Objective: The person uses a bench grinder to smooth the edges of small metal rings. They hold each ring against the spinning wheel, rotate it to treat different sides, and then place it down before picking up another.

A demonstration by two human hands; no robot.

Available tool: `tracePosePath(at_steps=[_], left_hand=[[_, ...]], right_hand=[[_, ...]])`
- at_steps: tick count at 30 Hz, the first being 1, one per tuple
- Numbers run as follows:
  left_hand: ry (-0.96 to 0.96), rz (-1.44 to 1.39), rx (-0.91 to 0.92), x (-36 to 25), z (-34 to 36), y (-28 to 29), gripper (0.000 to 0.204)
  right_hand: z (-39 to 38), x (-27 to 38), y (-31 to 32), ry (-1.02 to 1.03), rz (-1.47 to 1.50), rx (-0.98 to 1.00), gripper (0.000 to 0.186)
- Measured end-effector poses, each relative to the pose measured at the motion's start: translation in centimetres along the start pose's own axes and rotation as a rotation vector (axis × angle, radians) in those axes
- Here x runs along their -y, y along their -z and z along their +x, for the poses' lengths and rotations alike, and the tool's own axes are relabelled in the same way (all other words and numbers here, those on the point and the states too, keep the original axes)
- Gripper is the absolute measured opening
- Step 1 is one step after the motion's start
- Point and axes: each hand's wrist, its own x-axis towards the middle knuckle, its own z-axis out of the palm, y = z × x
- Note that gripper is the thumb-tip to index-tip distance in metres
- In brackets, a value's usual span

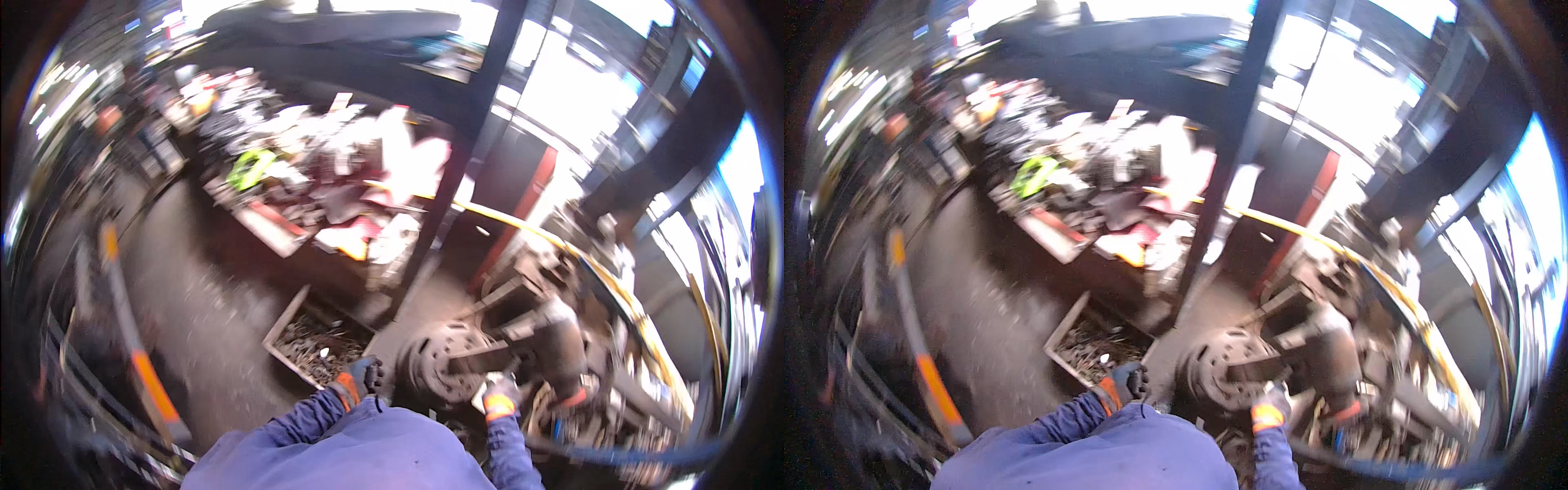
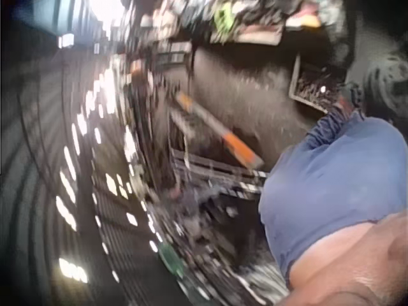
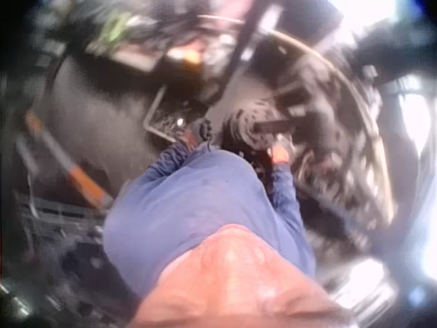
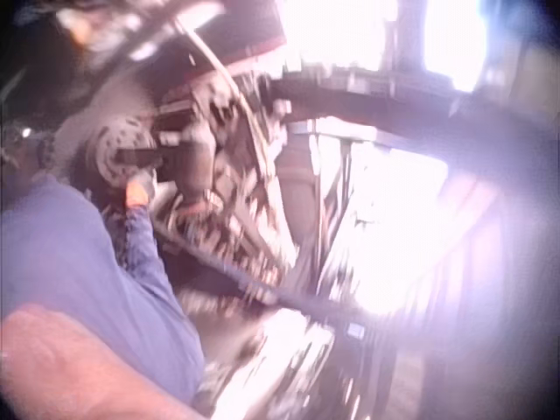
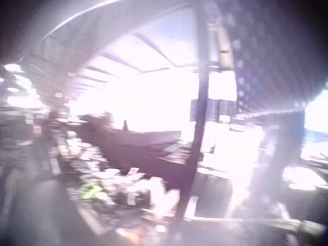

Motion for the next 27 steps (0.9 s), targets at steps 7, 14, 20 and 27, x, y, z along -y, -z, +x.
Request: tracePosePath(at_steps=[7,14,20,27], left_hand=[[-0.716,0.565,-0.1,6.8,-9.5,4.8,0.025],[-0.444,-0.131,-0.204,15.0,-14.0,2.6,0.033],[-0.574,-0.373,-0.132,15.5,-16.3,3.9,0.024],[-0.537,-0.944,0.08,11.7,-23.9,3.9,0.043]], right_hand=[[-3.4,3.2,-7.0,0.437,0.66,0.814,0.04],[-8.1,8.8,-8.1,0.916,0.772,1.029,0.033],[-18.2,12.8,-1.0,0.51,1.267,0.816,0.02],[-28.3,16.8,-3.1,0.878,1.16,0.682,0.02]])
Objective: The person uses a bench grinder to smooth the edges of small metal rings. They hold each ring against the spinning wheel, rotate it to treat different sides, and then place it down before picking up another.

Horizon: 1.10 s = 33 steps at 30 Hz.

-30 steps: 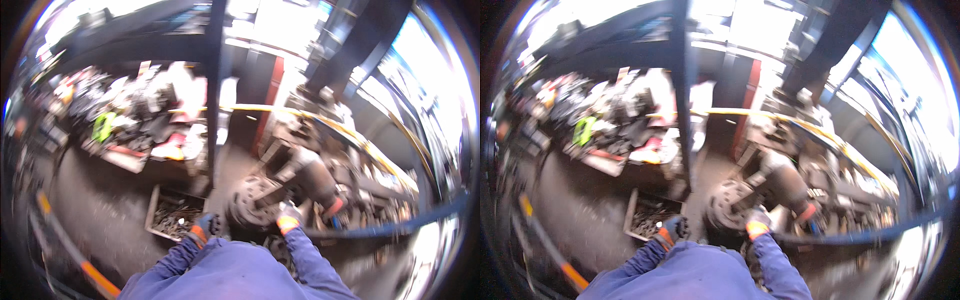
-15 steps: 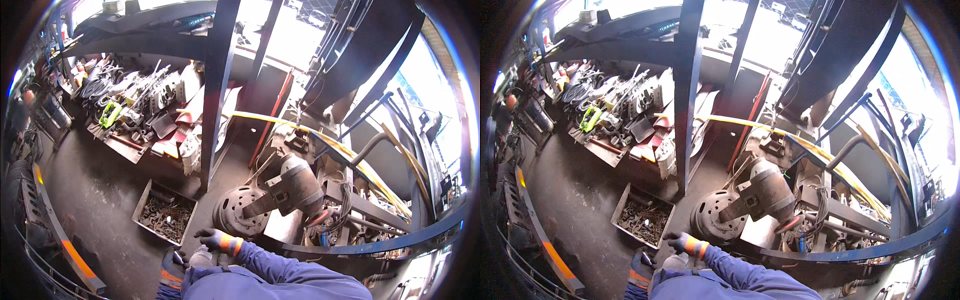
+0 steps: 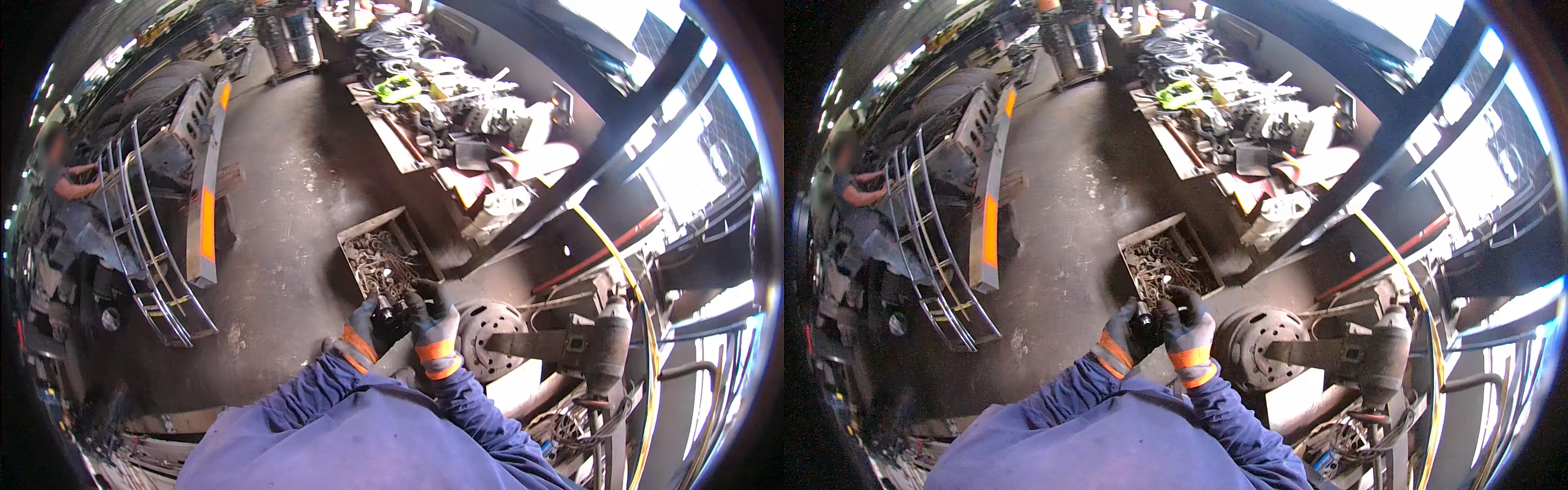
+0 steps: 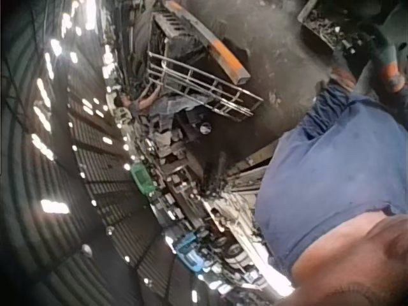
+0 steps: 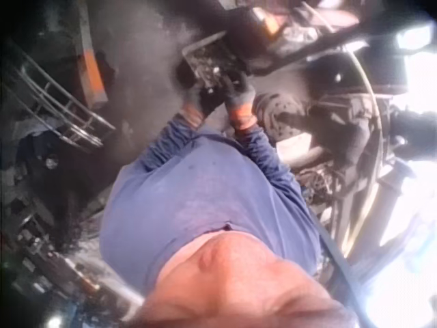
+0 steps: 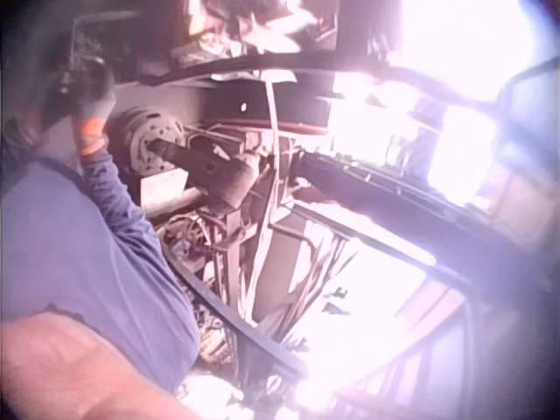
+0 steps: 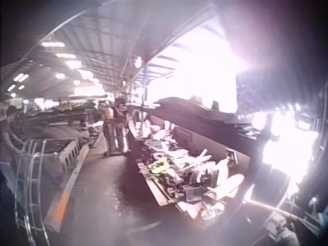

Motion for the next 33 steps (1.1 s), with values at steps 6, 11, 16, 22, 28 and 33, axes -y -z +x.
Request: tracePosePath(at_steps=[6,11,16,22,28,33], left_hand=[[-0.295,-0.027,0.036,-9.9,-3.5,3.4,0.045],[-0.48,0.051,-0.046,-21.9,-6.3,8.8,0.041],[-0.496,-0.03,-0.195,-33.1,-11.0,9.6,0.037],[-0.392,0.317,0.012,-41.1,-11.1,12.2,0.039],[-0.687,0.978,0.015,-45.4,-8.1,8.7,0.039],[-0.505,0.566,0.072,-52.1,0.4,7.9,0.04]], right_hand=[[0.8,-2.2,-12.5,0.147,-0.223,0.169,0.02],[0.9,-3.9,-25.5,0.101,-0.013,0.375,0.02],[2.7,-3.0,-36.0,-0.206,0.067,0.563,0.032],[8.0,-6.1,-41.8,-0.698,0.43,0.898,0.045],[14.4,-7.1,-47.0,-0.537,0.235,0.584,0.035],[20.6,-9.4,-52.5,-0.539,0.246,0.562,0.024]])
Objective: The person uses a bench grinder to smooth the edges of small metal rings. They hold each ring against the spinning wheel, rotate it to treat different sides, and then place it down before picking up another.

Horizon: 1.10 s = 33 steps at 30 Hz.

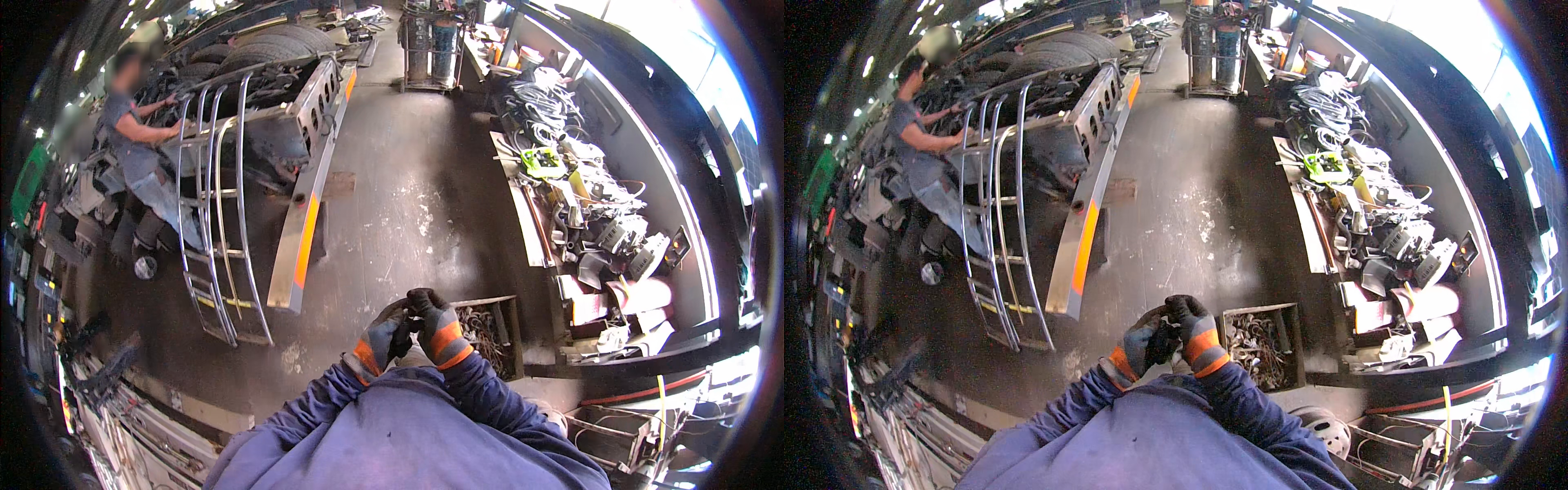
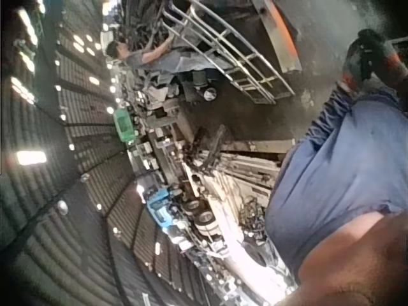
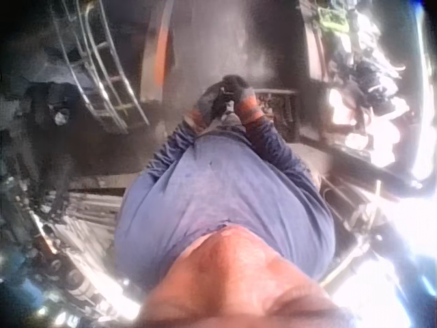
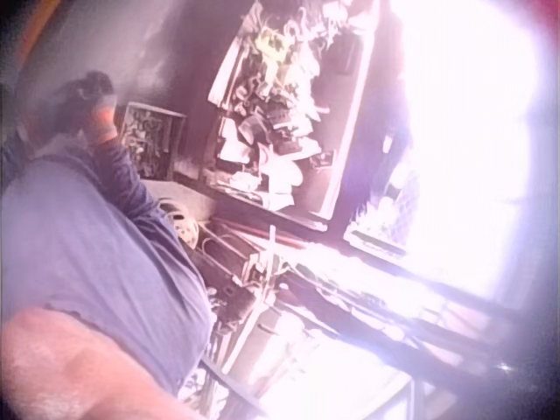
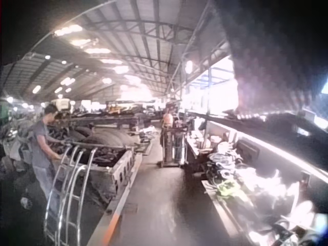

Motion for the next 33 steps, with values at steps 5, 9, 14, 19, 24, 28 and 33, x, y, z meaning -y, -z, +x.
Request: tracePosePath(at_steps=[5,9,14,19,24,28,33], left_hand=[[-0.233,0.695,0.019,-4.5,9.1,0.5,0.04],[-0.133,0.458,0.005,-6.1,17.3,1.0,0.037],[0.055,0.045,0.009,-10.4,25.7,-0.3,0.044],[0.093,-0.214,-0.056,-12.0,35.5,1.3,0.053],[0.168,-0.085,0.091,-17.5,46.2,2.3,0.051],[0.174,0.245,0.282,-20.4,55.1,4.5,0.046],[0.167,0.347,0.395,-24.3,59.9,2.2,0.049]], right_hand=[[10.2,6.0,2.2,-0.02,-0.131,0.031,0.026],[16.4,12.3,2.7,-0.012,-0.176,0.02,0.032],[24.9,14.6,3.5,0.065,-0.078,-0.193,0.024],[32.1,15.0,3.1,0.24,-0.184,-0.391,0.025],[38.7,20.6,2.5,0.385,-0.294,-0.351,0.031],[44.6,24.3,1.6,0.525,-0.478,-0.501,0.022],[49.3,26.6,1.6,0.548,-0.518,-0.72,0.024]])
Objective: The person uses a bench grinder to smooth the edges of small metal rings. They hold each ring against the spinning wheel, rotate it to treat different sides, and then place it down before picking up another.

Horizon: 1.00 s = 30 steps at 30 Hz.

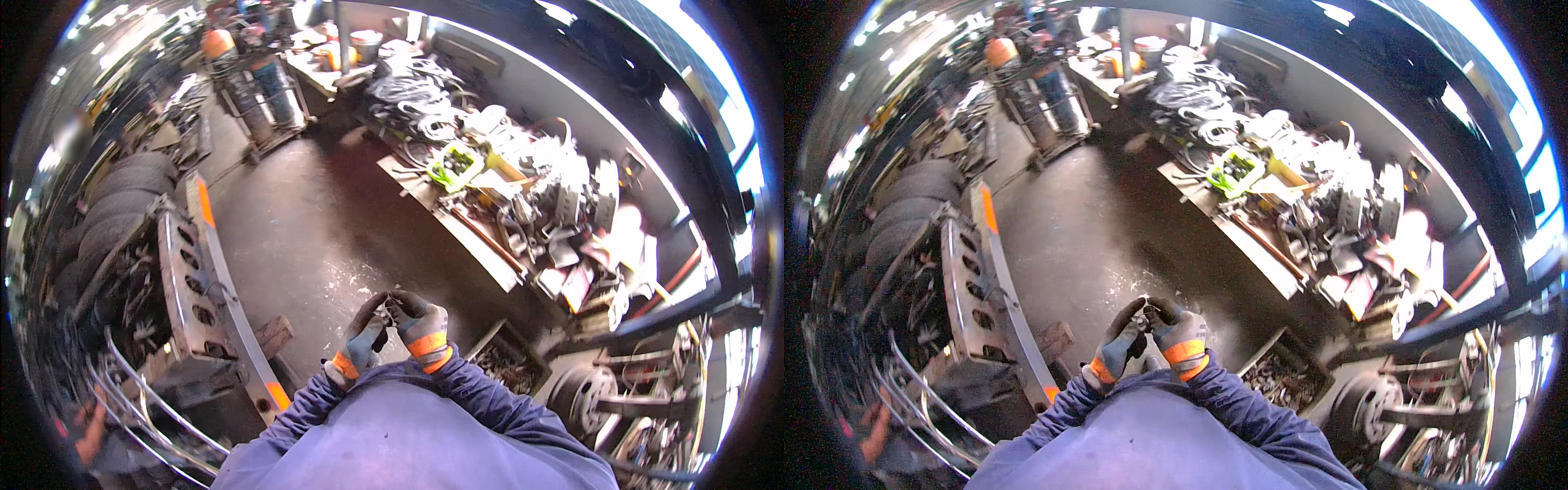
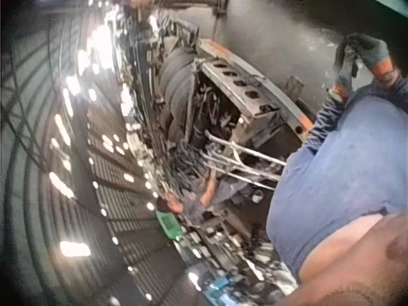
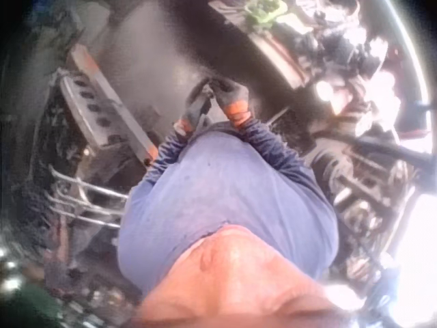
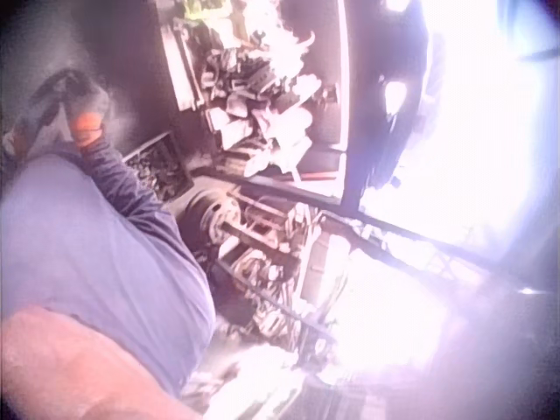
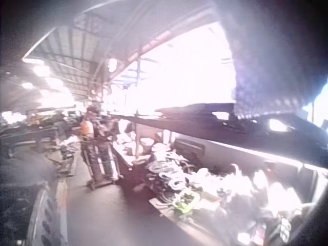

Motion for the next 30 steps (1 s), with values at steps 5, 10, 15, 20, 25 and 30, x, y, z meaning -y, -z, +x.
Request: tracePosePath(at_steps=[5,10,15,20,25,30], left_hand=[[0.031,0.131,0.148,-0.6,5.8,2.0,0.053],[-0.065,0.332,0.24,-0.3,11.0,0.2,0.054],[-0.022,0.257,0.202,0.0,17.8,-1.9,0.043],[0.159,-0.004,0.095,-0.7,26.2,-3.9,0.025],[-0.001,0.188,-0.042,0.9,32.3,-6.6,0.028],[0.113,0.028,-0.021,4.5,38.1,-5.0,0.025]], right_hand=[[2.6,0.7,1.0,0.074,-0.416,-0.098,0.022],[7.2,-2.1,2.4,-0.072,-0.334,-0.18,0.028],[12.7,-1.5,5.4,-0.037,-0.686,-0.031,0.029],[20.7,-2.8,8.2,0.24,-0.614,-0.079,0.03],[26.7,-4.9,10.6,-0.026,-0.497,-0.027,0.023],[29.5,-6.8,10.8,-0.041,-0.305,-0.098,0.022]])
